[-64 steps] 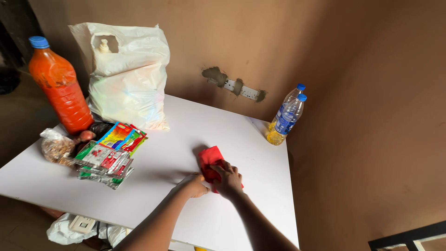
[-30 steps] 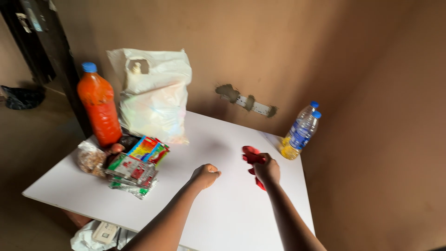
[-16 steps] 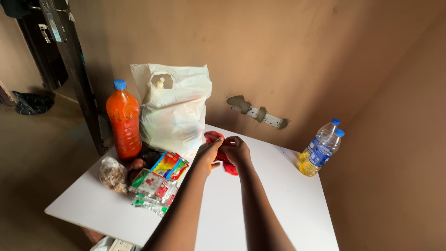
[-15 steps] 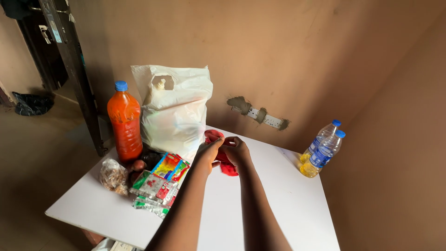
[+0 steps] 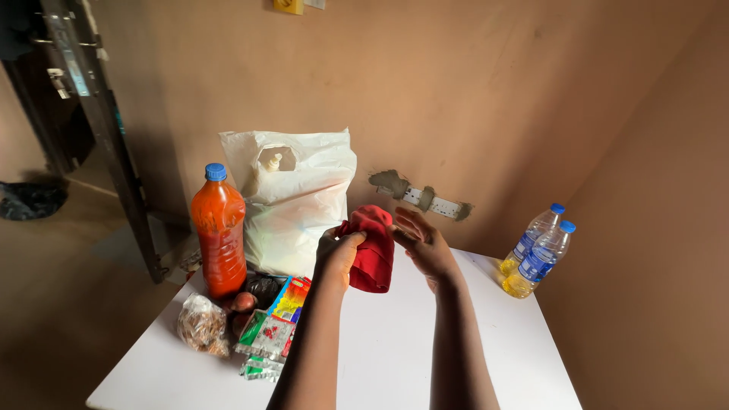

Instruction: Tidying up a table by organizing groceries and wiping the surface with a cloth.

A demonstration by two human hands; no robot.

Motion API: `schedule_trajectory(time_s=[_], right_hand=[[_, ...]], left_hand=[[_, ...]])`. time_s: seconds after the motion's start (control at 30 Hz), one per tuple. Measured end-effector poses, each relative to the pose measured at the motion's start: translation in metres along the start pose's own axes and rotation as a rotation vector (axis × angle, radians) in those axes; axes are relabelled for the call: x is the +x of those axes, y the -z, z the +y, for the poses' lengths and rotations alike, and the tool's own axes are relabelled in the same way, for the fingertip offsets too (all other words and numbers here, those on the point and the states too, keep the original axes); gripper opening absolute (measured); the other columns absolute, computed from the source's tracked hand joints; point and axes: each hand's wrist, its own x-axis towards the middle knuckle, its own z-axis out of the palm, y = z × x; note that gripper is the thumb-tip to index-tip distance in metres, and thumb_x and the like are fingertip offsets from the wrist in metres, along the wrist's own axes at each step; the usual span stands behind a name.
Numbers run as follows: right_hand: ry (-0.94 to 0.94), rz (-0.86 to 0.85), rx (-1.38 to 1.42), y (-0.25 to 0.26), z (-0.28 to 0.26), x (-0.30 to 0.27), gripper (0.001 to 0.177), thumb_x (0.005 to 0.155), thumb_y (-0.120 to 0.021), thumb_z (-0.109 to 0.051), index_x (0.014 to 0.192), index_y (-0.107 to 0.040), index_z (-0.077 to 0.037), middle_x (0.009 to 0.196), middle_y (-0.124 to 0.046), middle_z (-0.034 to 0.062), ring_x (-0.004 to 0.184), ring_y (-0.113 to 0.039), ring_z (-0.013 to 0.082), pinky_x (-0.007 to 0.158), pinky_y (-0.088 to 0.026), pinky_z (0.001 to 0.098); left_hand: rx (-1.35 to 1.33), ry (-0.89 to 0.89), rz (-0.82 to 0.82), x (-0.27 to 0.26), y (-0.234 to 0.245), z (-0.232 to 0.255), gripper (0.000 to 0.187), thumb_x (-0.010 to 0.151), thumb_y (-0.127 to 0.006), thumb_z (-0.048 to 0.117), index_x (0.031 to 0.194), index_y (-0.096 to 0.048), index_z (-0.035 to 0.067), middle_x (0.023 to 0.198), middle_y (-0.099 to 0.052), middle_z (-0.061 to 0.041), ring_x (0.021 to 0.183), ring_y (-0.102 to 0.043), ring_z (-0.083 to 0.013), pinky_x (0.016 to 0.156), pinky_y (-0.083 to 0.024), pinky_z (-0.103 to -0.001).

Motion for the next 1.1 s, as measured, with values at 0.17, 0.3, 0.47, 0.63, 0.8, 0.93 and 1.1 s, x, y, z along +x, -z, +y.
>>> schedule_trajectory(time_s=[0.17,0.3,0.47,0.63,0.8,0.93,1.1], right_hand=[[0.118,-0.042,0.175,-0.023,0.001,-0.003,0.081,0.085,-0.073,-0.048,0.152,-0.048,-0.009,0.15,-0.059,0.0147,0.141,-0.054,0.0266,0.115,-0.042,0.0436],[0.036,-0.068,0.246,-0.034,0.003,-0.006,0.089,0.081,-0.073,-0.053,0.154,-0.044,-0.011,0.156,-0.052,0.0122,0.147,-0.044,0.0253,0.12,-0.033,0.0433],[-0.026,-0.133,0.316,-0.039,0.012,-0.013,0.099,0.078,-0.075,-0.054,0.159,-0.035,-0.014,0.16,-0.046,0.0103,0.152,-0.033,0.0226,0.122,-0.021,0.0428],[-0.023,-0.161,0.458,-0.052,0.004,-0.026,0.109,0.07,-0.087,-0.04,0.159,-0.031,-0.014,0.159,-0.047,0.0119,0.151,-0.035,0.0243,0.123,-0.021,0.0426],[-0.052,0.036,0.325,-0.057,0.005,-0.032,0.097,0.067,-0.089,-0.024,0.15,-0.041,-0.009,0.138,-0.064,0.0143,0.13,-0.06,0.025,0.111,-0.045,0.0425],[-0.095,0.119,0.31,-0.057,0.036,-0.026,0.082,0.071,-0.089,-0.022,0.141,-0.049,-0.004,0.125,-0.071,0.0138,0.116,-0.07,0.0228,0.1,-0.056,0.0382],[-0.232,0.22,0.073,-0.059,0.057,-0.018,0.076,0.063,-0.085,-0.005,0.132,-0.055,-0.005,0.117,-0.072,0.0132,0.104,-0.073,0.0239,0.088,-0.063,0.0399]], left_hand=[[0.016,0.072,-0.131,-0.015,0.002,0.024,0.045,0.082,-0.072,0.01,0.124,-0.061,-0.002,0.111,-0.073,-0.019,0.096,-0.074,-0.0255,0.081,-0.063,-0.039],[0.015,0.094,-0.191,-0.016,0.008,0.031,0.043,0.082,-0.074,0.01,0.122,-0.061,-0.001,0.11,-0.072,-0.019,0.095,-0.073,-0.0245,0.08,-0.062,-0.038],[0.037,0.053,-0.176,-0.016,0.016,0.034,0.042,0.082,-0.076,0.014,0.121,-0.065,0.003,0.112,-0.073,-0.015,0.098,-0.072,-0.0216,0.082,-0.061,-0.037],[0.019,0.023,-0.116,-0.018,0.015,0.028,0.038,0.087,-0.076,0.016,0.122,-0.067,0.005,0.116,-0.073,-0.01,0.102,-0.071,-0.0189,0.087,-0.059,-0.034],[-0.043,-0.04,-0.104,-0.025,0.011,0.013,0.034,0.09,-0.069,0.012,0.124,-0.068,0.007,0.12,-0.075,-0.012,0.102,-0.071,-0.0174,0.088,-0.058,-0.031],[-0.067,-0.133,-0.128,0.001,0.018,-0.031,0.039,0.089,-0.071,0.011,0.128,-0.07,0.006,0.123,-0.075,-0.015,0.106,-0.071,-0.019,0.093,-0.057,-0.032],[0.2,-0.077,-0.031,0.002,0.033,-0.024,0.043,0.089,-0.07,0.017,0.131,-0.065,0.006,0.132,-0.069,-0.013,0.118,-0.068,-0.0203,0.096,-0.056,-0.035]])
